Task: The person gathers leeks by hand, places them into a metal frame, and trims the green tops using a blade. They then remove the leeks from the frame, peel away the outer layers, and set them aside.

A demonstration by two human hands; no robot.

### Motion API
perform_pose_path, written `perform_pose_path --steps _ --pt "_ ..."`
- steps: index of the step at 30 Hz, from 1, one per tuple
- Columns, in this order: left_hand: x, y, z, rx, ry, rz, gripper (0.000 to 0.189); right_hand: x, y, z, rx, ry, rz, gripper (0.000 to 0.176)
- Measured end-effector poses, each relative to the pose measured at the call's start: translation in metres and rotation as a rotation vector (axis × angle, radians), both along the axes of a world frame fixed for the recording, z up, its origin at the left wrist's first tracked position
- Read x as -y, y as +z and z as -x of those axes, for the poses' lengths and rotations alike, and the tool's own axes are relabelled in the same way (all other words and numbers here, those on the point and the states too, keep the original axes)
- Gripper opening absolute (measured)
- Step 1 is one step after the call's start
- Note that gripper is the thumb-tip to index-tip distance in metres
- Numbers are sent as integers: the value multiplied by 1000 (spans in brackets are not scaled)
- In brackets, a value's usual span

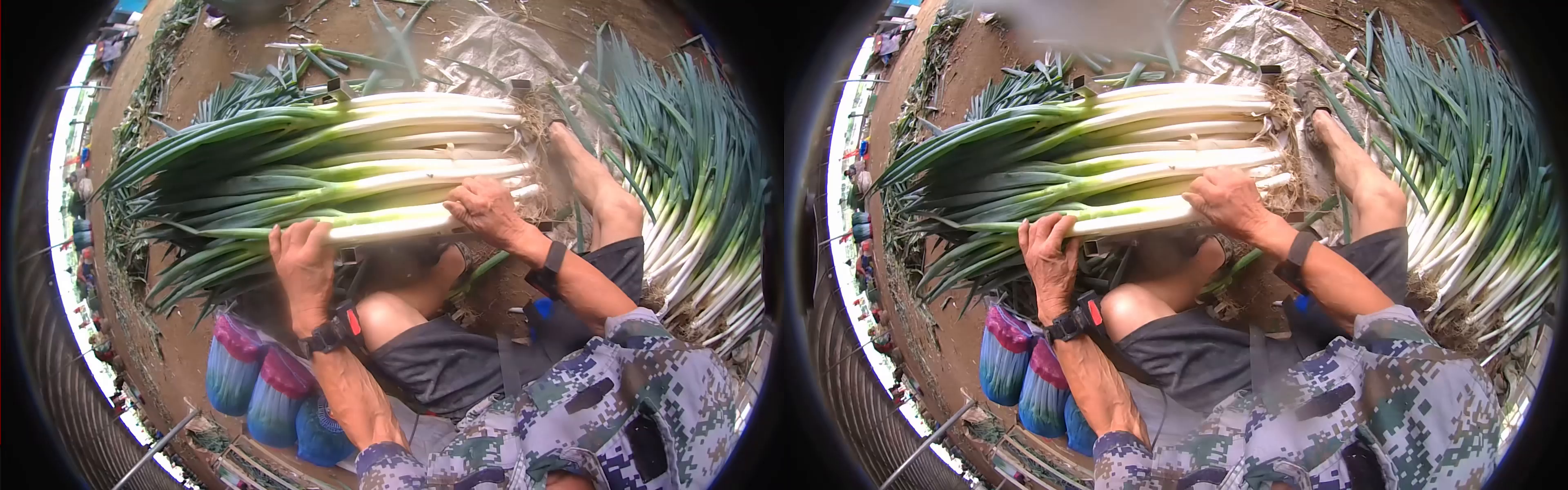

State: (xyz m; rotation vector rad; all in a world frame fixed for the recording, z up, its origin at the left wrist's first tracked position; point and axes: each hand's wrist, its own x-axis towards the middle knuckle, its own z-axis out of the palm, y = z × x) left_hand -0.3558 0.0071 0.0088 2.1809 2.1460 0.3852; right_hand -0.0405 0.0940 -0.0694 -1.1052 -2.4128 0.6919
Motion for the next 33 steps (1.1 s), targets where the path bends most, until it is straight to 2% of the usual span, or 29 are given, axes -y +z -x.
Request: perform_pose_path --steps 2,5,7,10,12,15,17,21,22,26,29,32,33 --pt "-6 -3 -4 -14 6 -6 37 0 -3 -2 6 -44 -35 24" --pt "-16 -16 -4 -20 -45 -36 35 1 -10 -10 -118 -15 -124 32" --pt "-17 -6 -4 47 -41 23 35 7 -15 -12 -78 52 -147 34" --pt "-18 4 0 118 -49 72 35 7 -9 -15 -147 18 -151 30" --pt "-28 -3 -13 180 -49 120 38 -4 -16 -42 -110 14 -131 28" --pt "-25 4 -2 -35 -19 54 41 -4 -23 -71 -36 -18 -105 28" --pt "-17 -3 6 62 -6 86 36 4 -22 -67 -15 -19 -87 27" --pt "-10 -43 19 147 85 -77 12 12 -16 -59 -46 -87 -18 37" --pt "-13 -44 17 152 104 -86 11 13 -11 -55 -2 -94 22 49" --pt "-21 -49 10 121 145 -197 12 19 -17 -28 150 -143 -105 67" --pt "-23 -48 16 150 76 -198 11 29 -41 -20 226 -187 -200 62" --pt "-30 -55 18 78 43 -247 12 10 -46 -24 72 -230 -94 66" --pt "-38 -57 18 40 -26 -192 15 15 -58 -29 89 -257 -158 66"
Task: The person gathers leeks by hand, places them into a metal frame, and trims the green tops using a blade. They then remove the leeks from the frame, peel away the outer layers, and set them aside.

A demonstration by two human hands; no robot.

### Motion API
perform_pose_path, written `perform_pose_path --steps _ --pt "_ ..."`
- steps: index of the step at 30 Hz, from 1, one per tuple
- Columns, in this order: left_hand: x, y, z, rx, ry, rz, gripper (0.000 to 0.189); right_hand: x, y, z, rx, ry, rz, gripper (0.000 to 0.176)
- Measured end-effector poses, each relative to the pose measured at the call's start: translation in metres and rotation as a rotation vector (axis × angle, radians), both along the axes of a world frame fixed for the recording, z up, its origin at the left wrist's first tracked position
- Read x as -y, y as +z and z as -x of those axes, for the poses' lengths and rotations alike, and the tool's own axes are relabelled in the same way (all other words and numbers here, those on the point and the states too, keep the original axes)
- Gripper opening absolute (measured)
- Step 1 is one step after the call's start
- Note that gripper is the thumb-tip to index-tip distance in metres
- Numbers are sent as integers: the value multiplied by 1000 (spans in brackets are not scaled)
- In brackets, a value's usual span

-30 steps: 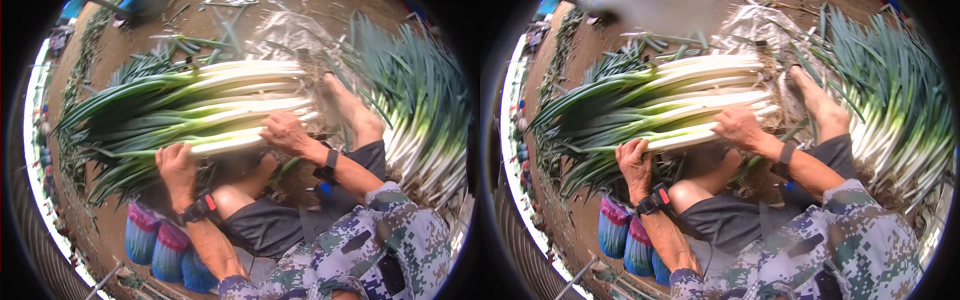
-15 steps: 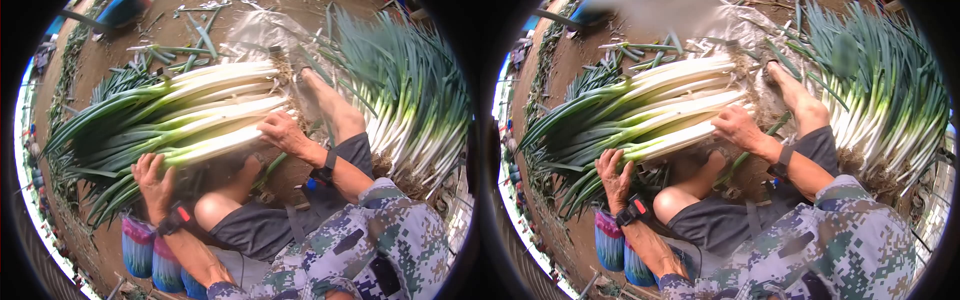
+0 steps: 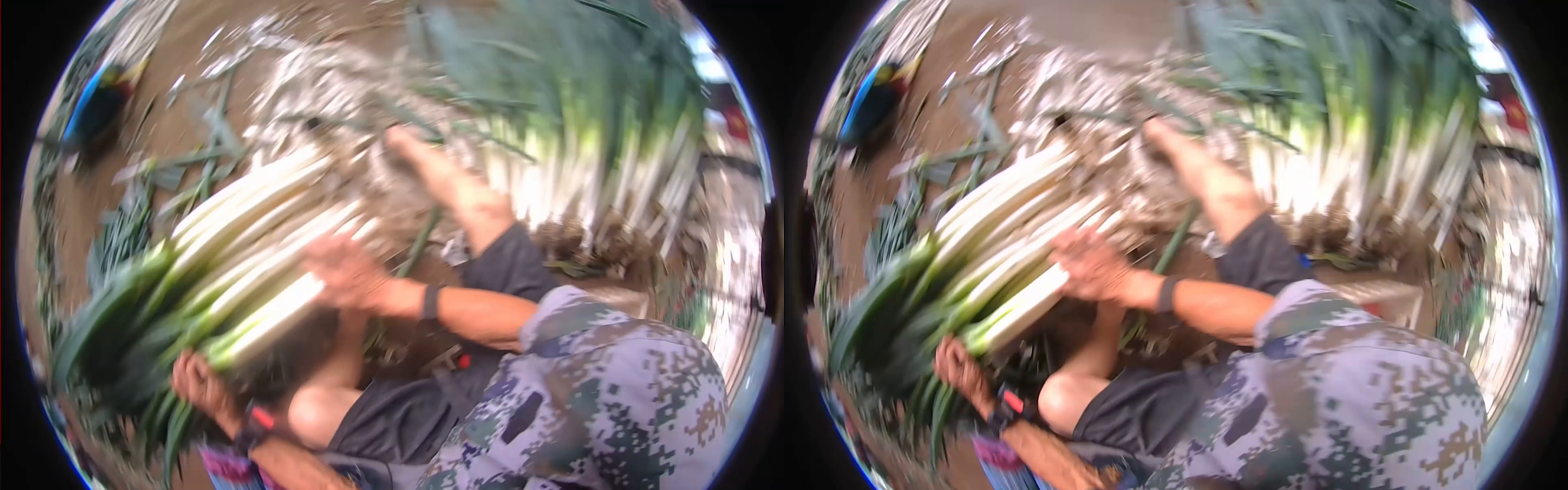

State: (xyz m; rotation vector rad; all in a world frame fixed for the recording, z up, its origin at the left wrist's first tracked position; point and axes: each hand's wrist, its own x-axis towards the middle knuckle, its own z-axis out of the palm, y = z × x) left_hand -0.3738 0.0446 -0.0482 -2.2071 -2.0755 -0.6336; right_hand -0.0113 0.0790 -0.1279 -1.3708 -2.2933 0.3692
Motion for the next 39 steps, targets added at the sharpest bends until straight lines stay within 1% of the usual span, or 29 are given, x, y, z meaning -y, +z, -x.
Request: perform_pose_path --steps 1,2,3,4,5,6,7,8,10,12,13,14,15,16,17,18,19,20,22,23,25,26,28,29,32,33,36,37,39 --pt "-2 -1 0 5 53 49 18 -3 -4 0 -71 -29 -33 64" --pt "-3 6 -2 53 44 84 18 -4 -6 0 -97 -22 -28 63" --pt "-3 6 7 71 23 113 17 -8 1 -2 -132 -4 62 62" --pt "-4 1 20 79 12 143 17 -14 15 -15 -239 17 151 62" --pt "-7 -8 34 224 86 129 16 -20 31 -27 -347 33 239 62" --pt "-9 -17 48 372 157 100 17 -21 38 -34 -461 -24 154 62" --pt "-18 -7 17 465 201 48 17 -30 66 -70 -453 -5 189 60" --pt "-23 -13 -10 530 215 11 17 -38 70 -97 -501 -46 72 59" --pt "-31 -1 -92 593 191 -22 17 -44 68 -177 -536 -180 20 56" --pt "-31 10 -158 665 126 -1 18 -38 83 -270 -414 -412 183 50" --pt "-28 15 -183 697 92 17 18 -28 69 -319 -315 -633 150 49" --pt "-31 20 -202 735 75 44 18 -25 45 -366 -428 -750 192 53" --pt "-28 24 -222 764 45 66 18 -11 37 -410 -442 -947 264 56" --pt "-26 27 -239 793 17 95 18 7 24 -451 -408 -1113 247 58" --pt "-25 29 -256 831 -16 118 19 25 4 -491 -367 -1288 155 59" --pt "-26 30 -271 866 -54 146 19 41 5 -523 -192 -1415 151 66" --pt "-26 30 -287 898 -87 176 19 55 3 -551 -134 -1483 107 74" --pt "-26 28 -301 906 -117 207 19 65 16 -565 -24 -1560 128 83" --pt "-29 23 -332 708 -167 305 18 71 14 -592 29 -1671 274 93" --pt "-32 35 -352 664 -196 385 18 68 13 -597 35 -1667 371 98" --pt "-35 45 -379 705 -283 379 18 59 5 -607 40 -1647 572 108" --pt "-37 48 -387 727 -326 376 18 53 -4 -608 103 -1663 557 111" --pt "-34 49 -386 752 -275 370 17 44 -22 -603 235 -1684 518 117" --pt "-32 48 -384 792 -260 364 17 44 -24 -604 185 -1700 525 119" --pt "-27 44 -380 816 -186 394 17 42 -14 -609 54 -1701 602 119" --pt "-23 41 -377 807 -155 417 17 43 -11 -611 38 -1668 613 111" --pt "-14 24 -380 798 -157 373 15 65 -51 -635 189 -1594 343 87" --pt "-15 29 -386 793 -192 387 13 64 -33 -630 145 -1600 434 83" --pt "-15 37 -398 676 -301 304 11 54 3 -623 101 -1656 628 89"
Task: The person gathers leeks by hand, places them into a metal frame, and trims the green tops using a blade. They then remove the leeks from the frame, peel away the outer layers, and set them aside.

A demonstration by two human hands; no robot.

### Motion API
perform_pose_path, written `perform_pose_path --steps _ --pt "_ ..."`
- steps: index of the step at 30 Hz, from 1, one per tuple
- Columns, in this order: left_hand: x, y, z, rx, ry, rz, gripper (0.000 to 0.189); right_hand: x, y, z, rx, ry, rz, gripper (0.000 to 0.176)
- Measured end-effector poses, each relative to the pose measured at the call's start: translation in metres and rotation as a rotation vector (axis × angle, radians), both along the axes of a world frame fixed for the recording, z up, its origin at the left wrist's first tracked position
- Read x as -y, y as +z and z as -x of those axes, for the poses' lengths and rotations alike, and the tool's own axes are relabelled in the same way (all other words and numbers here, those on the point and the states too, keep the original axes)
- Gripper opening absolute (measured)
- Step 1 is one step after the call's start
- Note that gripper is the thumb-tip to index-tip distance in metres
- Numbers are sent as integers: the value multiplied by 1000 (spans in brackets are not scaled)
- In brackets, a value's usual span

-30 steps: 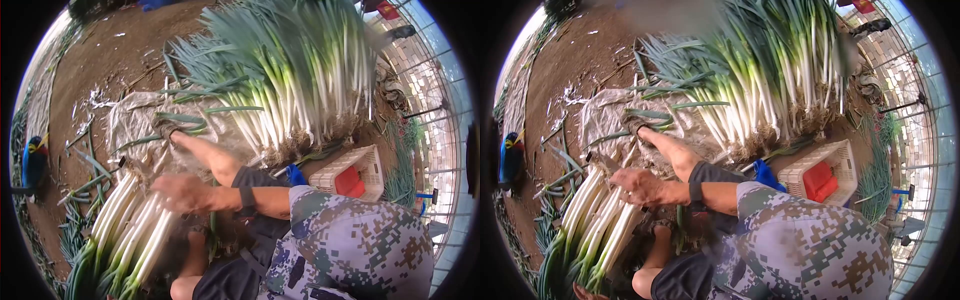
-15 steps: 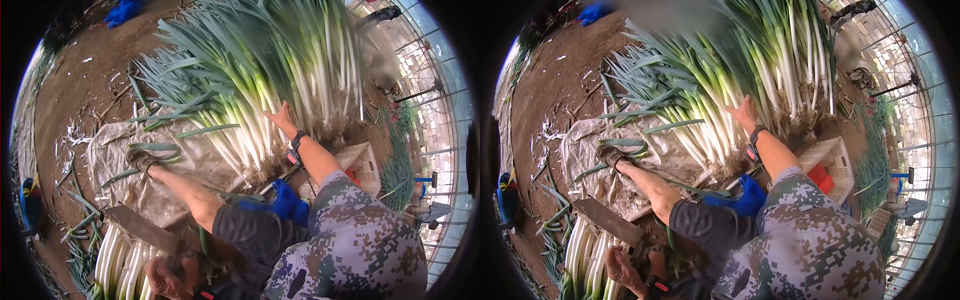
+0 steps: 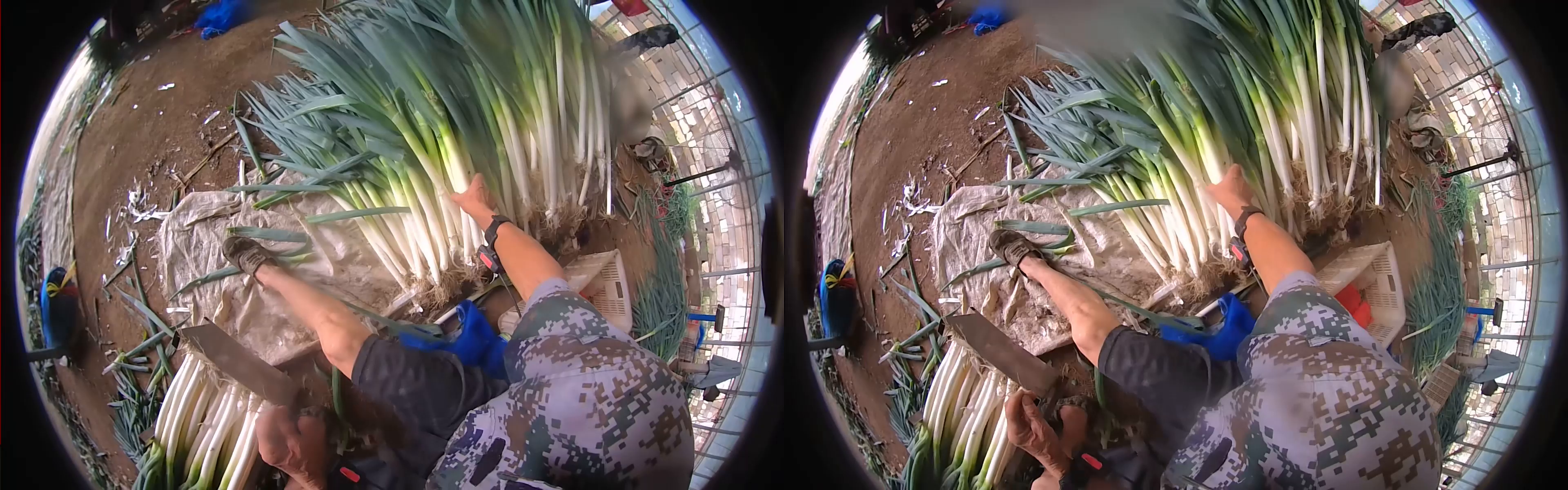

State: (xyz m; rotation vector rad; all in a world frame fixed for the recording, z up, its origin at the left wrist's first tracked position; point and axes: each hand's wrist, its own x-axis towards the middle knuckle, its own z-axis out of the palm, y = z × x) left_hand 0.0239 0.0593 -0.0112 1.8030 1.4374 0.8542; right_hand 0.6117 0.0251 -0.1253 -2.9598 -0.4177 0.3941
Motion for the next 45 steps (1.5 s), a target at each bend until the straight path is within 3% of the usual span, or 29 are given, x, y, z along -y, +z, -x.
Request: perform_pose_path --steps 2,6,9,13,14,17,19,23,25,26,29,33,34,35,37,39,41,44,45 --pt "2 9 -3 -49 -29 -32 9 4 7 2 18 6 -6 86" --pt "18 21 -24 143 -49 112 6 26 18 -32 -319 86 -423 64" --pt "31 17 -41 270 -206 222 7 35 61 -20 -403 161 -426 65" --pt "42 32 -71 312 -261 326 8 40 46 11 -269 133 -347 63" --pt "46 33 -78 332 -267 343 6 41 72 48 -292 98 -386 62" --pt "56 23 -96 345 -289 556 13 55 70 79 -415 88 -426 50" --pt "60 24 -122 355 -350 516 19 58 91 98 -624 31 -537 44" --pt "70 29 -169 298 -532 435 54 66 125 170 -980 -75 -903 30" --pt "65 55 -172 209 -662 625 72 64 132 211 -1171 -109 -1012 28" --pt "66 63 -168 120 -677 634 73 63 131 234 -1155 -140 -1067 26" --pt "60 63 -127 165 -676 707 72 71 123 281 -1374 -165 -1184 31" --pt "75 66 -75 -361 -636 482 55 66 101 333 -1350 -299 -1167 40" --pt "86 57 -61 -399 -641 377 48 64 74 317 -1505 -267 -1130 51" --pt "93 57 -54 -454 -595 354 48 55 48 301 -1839 -297 -1222 58" --pt "108 61 -37 -578 -480 325 47 38 42 309 -1777 -378 -1173 60" --pt "107 63 -13 -567 -447 235 51 28 35 335 -1538 -311 -1254 60" --pt "107 69 12 -536 -389 142 53 19 69 349 -1662 -128 -1215 61" --pt "98 71 37 -443 -229 48 55 -17 154 400 -1667 -33 -1330 50" --pt "106 51 56 -338 -163 15 56 -15 161 425 -1654 76 -1369 49"
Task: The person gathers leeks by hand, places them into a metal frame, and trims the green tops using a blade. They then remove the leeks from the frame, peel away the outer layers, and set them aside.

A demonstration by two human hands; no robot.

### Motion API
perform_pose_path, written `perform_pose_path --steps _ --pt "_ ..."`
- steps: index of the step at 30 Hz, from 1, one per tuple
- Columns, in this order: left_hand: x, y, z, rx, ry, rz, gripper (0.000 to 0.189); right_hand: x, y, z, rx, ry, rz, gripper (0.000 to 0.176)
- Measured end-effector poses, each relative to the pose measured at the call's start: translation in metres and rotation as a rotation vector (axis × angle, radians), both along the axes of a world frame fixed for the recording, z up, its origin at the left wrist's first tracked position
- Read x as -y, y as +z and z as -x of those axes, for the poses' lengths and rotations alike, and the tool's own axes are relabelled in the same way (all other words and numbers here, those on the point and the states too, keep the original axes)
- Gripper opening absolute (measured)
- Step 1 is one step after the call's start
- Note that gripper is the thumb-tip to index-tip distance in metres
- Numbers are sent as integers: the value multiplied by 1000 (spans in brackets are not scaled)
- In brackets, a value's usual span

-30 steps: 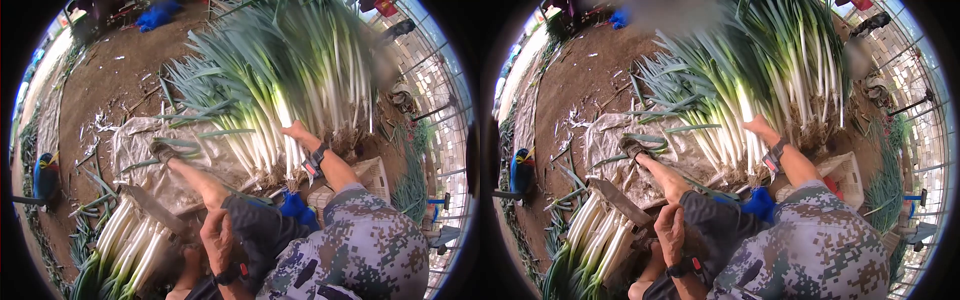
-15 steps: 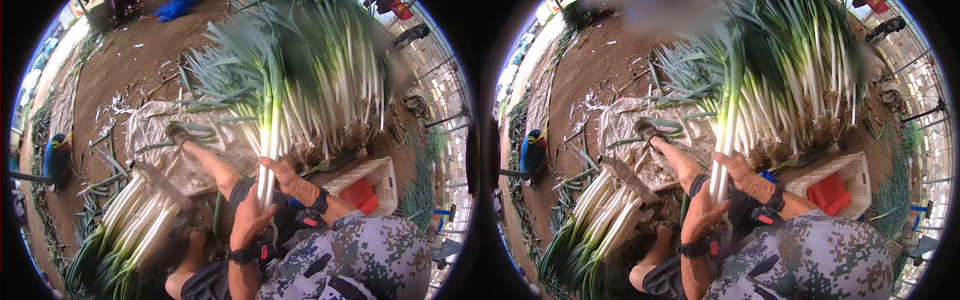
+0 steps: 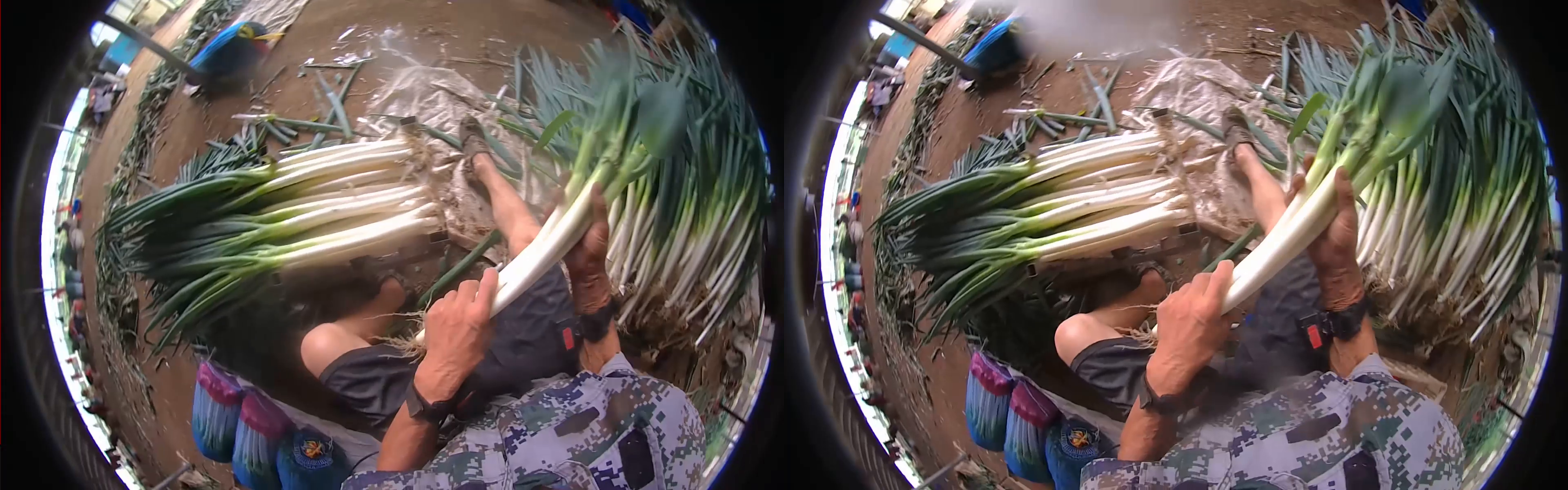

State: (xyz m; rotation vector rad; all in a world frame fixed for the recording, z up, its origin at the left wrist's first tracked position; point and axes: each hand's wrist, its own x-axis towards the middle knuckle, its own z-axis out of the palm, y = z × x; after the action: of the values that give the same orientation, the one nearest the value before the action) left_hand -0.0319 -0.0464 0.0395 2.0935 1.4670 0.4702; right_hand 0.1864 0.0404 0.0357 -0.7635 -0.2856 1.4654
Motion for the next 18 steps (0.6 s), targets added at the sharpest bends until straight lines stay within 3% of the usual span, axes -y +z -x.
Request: perform_pose_path --steps 2,6,10,11,12,14,15,16,17,18 --pt "-3 -5 16 201 112 -37 58 -17 34 38 172 -51 -109 50" --pt "-30 -2 42 707 223 -22 59 -81 88 94 394 283 -389 60" --pt "-56 -30 26 997 670 -133 49 -115 117 202 768 623 -563 47" --pt "-62 -54 15 946 814 -106 52 -120 94 231 889 665 -651 50" --pt "-69 -93 9 906 821 -24 50 -124 71 260 1005 696 -745 54" --pt "-70 -156 2 831 831 160 45 -113 10 286 1573 923 -634 65" --pt "-70 -157 10 742 843 208 45 -104 -57 289 1706 781 -816 67" --pt "-70 -149 25 653 851 256 46 -101 -73 289 1874 907 -814 66" --pt "-65 -142 46 607 733 407 44 -100 -88 287 1893 873 -878 66" --pt "-63 -136 57 636 681 385 42 -99 -89 290 1912 836 -938 65"
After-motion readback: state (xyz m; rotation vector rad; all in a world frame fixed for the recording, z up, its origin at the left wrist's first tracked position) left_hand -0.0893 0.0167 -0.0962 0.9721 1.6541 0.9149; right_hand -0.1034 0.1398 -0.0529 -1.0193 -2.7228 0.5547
